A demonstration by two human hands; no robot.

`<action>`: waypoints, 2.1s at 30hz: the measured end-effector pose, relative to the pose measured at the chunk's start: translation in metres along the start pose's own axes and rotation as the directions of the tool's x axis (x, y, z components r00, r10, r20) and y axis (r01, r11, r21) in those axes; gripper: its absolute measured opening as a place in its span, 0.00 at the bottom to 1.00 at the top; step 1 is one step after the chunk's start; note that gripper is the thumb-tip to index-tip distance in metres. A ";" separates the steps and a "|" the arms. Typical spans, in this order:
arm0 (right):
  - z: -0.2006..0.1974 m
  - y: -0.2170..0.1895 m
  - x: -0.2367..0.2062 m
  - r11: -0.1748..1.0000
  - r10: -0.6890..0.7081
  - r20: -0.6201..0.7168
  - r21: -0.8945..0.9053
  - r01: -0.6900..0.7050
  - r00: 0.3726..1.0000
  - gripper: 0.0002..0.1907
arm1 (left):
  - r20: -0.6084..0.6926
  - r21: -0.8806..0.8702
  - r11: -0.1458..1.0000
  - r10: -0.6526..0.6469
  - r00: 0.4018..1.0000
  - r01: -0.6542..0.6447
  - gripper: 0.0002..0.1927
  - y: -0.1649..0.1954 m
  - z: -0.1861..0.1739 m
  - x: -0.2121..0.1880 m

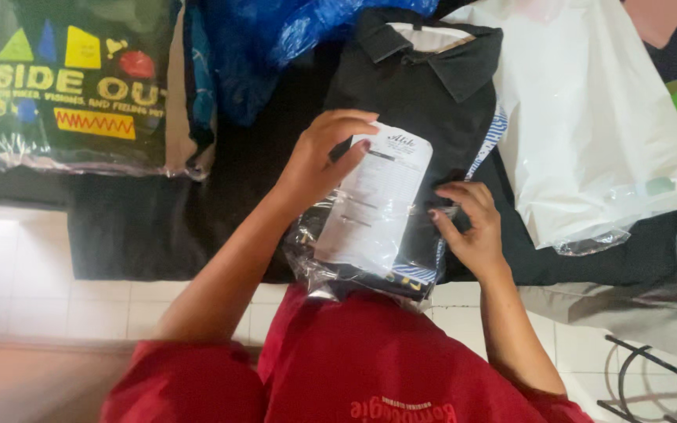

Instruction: The person folds a black shirt on a table, places a printed document on top, and then inserts the folded shirt and document into a clear plastic bag. The person seals the bag and places it on the table.

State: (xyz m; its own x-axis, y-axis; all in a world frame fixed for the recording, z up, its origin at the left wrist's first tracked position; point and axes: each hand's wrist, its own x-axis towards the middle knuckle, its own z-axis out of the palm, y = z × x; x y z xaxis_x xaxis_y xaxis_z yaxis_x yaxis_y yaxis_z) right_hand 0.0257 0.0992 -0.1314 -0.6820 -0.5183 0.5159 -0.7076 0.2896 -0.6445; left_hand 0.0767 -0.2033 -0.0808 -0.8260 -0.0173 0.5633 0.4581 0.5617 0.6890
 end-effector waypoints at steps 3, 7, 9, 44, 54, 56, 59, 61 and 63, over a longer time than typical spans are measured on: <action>0.003 -0.012 0.013 0.990 -0.054 0.094 -0.128 0.066 0.994 0.12 | -0.071 -0.199 0.919 -0.359 0.931 0.340 0.12 -0.024 -0.010 -0.057; 0.008 -0.007 0.013 0.992 -0.072 0.127 -0.095 0.085 0.989 0.09 | 0.065 -0.539 0.698 -0.525 0.849 0.472 0.12 -0.069 -0.011 -0.116; 0.015 -0.003 0.014 0.992 -0.061 0.089 -0.101 0.070 0.994 0.07 | 0.108 -0.616 0.606 -0.569 0.815 0.504 0.11 -0.089 -0.005 -0.136; 0.181 -0.084 0.206 0.873 0.314 0.837 -0.440 0.209 0.449 0.22 | -0.052 -0.723 0.660 -0.346 0.937 0.204 0.12 -0.180 0.062 -0.068; 0.012 -0.086 0.054 0.841 0.444 -0.103 -0.296 -0.453 0.890 0.11 | 0.003 -0.406 0.860 -0.338 0.941 0.311 0.08 -0.178 0.011 -0.043; 0.020 -0.065 0.023 0.905 0.368 -0.066 -0.203 -0.374 0.927 0.16 | 0.025 -0.422 0.860 -0.305 0.952 0.287 0.09 -0.151 -0.012 -0.037; 0.026 -0.031 -0.008 0.898 0.408 -0.071 -0.147 -0.414 0.910 0.13 | 0.090 -0.331 0.935 -0.101 0.991 0.125 0.12 -0.117 -0.019 -0.020; 0.021 -0.009 -0.017 0.917 0.329 -0.074 -0.213 -0.337 0.942 0.08 | 0.143 -0.254 0.958 -0.101 0.985 0.135 0.10 -0.105 -0.009 -0.013; 0.020 0.013 -0.023 0.917 0.340 -0.124 -0.179 -0.358 0.932 0.06 | 0.123 -0.205 0.963 -0.150 0.981 0.173 0.10 -0.103 0.004 -0.014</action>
State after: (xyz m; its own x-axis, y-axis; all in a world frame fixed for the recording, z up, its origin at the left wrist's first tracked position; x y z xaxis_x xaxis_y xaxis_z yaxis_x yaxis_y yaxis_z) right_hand 0.0357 0.0991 -0.1634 -0.8991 -0.2854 0.3318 -0.4377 0.5947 -0.6744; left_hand 0.0397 -0.2580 -0.1615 -0.9195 0.0004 0.3931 0.3655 0.3687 0.8547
